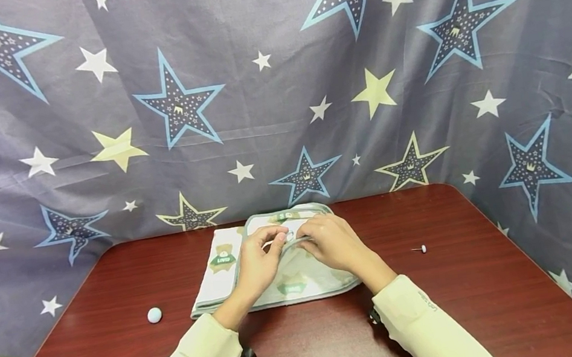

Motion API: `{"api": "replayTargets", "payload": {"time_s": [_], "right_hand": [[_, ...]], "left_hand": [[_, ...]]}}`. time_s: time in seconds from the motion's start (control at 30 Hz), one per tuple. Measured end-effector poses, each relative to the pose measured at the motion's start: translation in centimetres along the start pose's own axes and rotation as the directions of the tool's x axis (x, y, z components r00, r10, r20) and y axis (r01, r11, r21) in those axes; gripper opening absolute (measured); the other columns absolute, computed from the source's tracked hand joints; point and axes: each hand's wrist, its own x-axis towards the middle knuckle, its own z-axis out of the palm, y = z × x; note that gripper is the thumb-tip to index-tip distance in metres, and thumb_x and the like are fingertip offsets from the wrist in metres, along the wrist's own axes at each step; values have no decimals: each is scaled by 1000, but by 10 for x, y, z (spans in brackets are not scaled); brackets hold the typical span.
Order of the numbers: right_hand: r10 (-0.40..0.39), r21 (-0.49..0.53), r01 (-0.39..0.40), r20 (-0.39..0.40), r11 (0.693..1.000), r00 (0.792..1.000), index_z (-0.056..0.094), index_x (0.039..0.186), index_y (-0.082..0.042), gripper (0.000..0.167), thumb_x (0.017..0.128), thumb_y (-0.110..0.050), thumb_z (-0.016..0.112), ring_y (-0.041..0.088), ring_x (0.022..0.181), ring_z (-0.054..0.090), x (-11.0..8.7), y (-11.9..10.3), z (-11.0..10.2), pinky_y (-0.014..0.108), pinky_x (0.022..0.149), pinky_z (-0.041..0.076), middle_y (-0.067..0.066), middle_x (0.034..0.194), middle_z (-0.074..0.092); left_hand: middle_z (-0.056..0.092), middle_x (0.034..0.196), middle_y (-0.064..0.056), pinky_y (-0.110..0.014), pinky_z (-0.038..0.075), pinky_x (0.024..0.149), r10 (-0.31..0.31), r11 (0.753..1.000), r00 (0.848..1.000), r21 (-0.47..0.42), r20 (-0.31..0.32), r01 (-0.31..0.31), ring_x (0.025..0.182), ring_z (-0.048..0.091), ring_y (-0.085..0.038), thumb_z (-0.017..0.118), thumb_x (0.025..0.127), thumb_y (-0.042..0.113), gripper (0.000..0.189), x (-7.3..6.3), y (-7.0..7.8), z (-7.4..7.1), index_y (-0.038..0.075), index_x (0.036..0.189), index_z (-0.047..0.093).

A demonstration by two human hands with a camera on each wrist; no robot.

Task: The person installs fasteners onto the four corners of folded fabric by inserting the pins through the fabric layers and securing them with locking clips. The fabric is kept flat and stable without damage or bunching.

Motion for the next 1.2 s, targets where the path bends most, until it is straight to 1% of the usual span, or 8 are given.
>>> {"api": "replayTargets", "payload": {"time_s": [0.27, 0.47, 0.6, 0.7, 0.9, 1.0, 1.07, 1.2], "right_hand": [[15, 2, -15, 39, 1000, 999, 73, 87, -16, 12, 85, -19, 85, 14, 77, 66, 1, 2, -2, 36, 72, 52, -6, 83, 70], [54, -3, -54, 82, 999, 995, 73, 89, -18, 11, 86, -21, 84, 12, 79, 66, -1, 5, -3, 35, 73, 53, -7, 85, 71], [62, 15, -66, 164, 998, 985, 74, 89, -19, 8, 88, -22, 82, 10, 78, 65, -2, 6, -7, 33, 71, 53, -10, 86, 71], [77, 39, -90, 255, 995, 964, 74, 88, -20, 7, 88, -23, 81, 7, 75, 63, -1, 8, -13, 33, 70, 52, -13, 84, 70], [134, 119, -203, 428, 972, 894, 76, 89, -18, 8, 90, -24, 80, 2, 70, 56, -2, 21, -34, 28, 67, 49, -15, 81, 69], [177, 148, -267, 443, 952, 879, 75, 92, -16, 8, 91, -23, 78, 3, 72, 59, -5, 29, -46, 29, 69, 51, -13, 82, 70], [211, 143, -301, 442, 943, 872, 75, 94, -16, 7, 93, -23, 77, 4, 73, 60, -8, 34, -52, 31, 70, 52, -13, 83, 71], [246, 105, -330, 469, 938, 848, 74, 95, -18, 5, 94, -22, 74, 6, 76, 61, -16, 44, -64, 35, 74, 52, -14, 85, 71]], "left_hand": [[69, 97, -7, -29, 56, 71, -133, 985, 987, 122, 92, 121, 81, 67, -16, 73, 95, 21, 26, -7, 13, -8, 4, 112, 64], [66, 80, 1, -24, 51, 64, -97, 970, 979, 238, 179, 52, 68, 61, -8, 76, 93, 14, 12, -15, 17, -12, 6, 97, 68], [68, 77, 3, -23, 50, 61, -79, 953, 970, 304, 232, 6, 65, 60, -6, 74, 94, 15, 9, -15, 17, -13, 7, 98, 73], [71, 79, 4, -24, 50, 62, -66, 938, 956, 344, 286, -38, 65, 60, -5, 74, 94, 16, 7, -13, 16, -12, 9, 96, 75], [72, 83, 4, -24, 47, 64, -60, 920, 912, 376, 406, -107, 66, 56, -3, 74, 95, 17, 9, -7, 10, -10, 12, 87, 76], [72, 82, 3, -24, 48, 63, -83, 935, 892, 344, 445, -85, 65, 56, -4, 73, 96, 17, 10, 0, 7, -12, 11, 88, 77], [71, 79, 4, -24, 49, 62, -93, 945, 887, 322, 452, -64, 64, 57, -4, 73, 96, 17, 10, 7, 3, -15, 10, 89, 77], [71, 79, 3, -25, 48, 62, -149, 967, 902, 251, 405, 47, 67, 58, -7, 72, 96, 14, 9, 25, -10, -27, 9, 91, 78]]}}
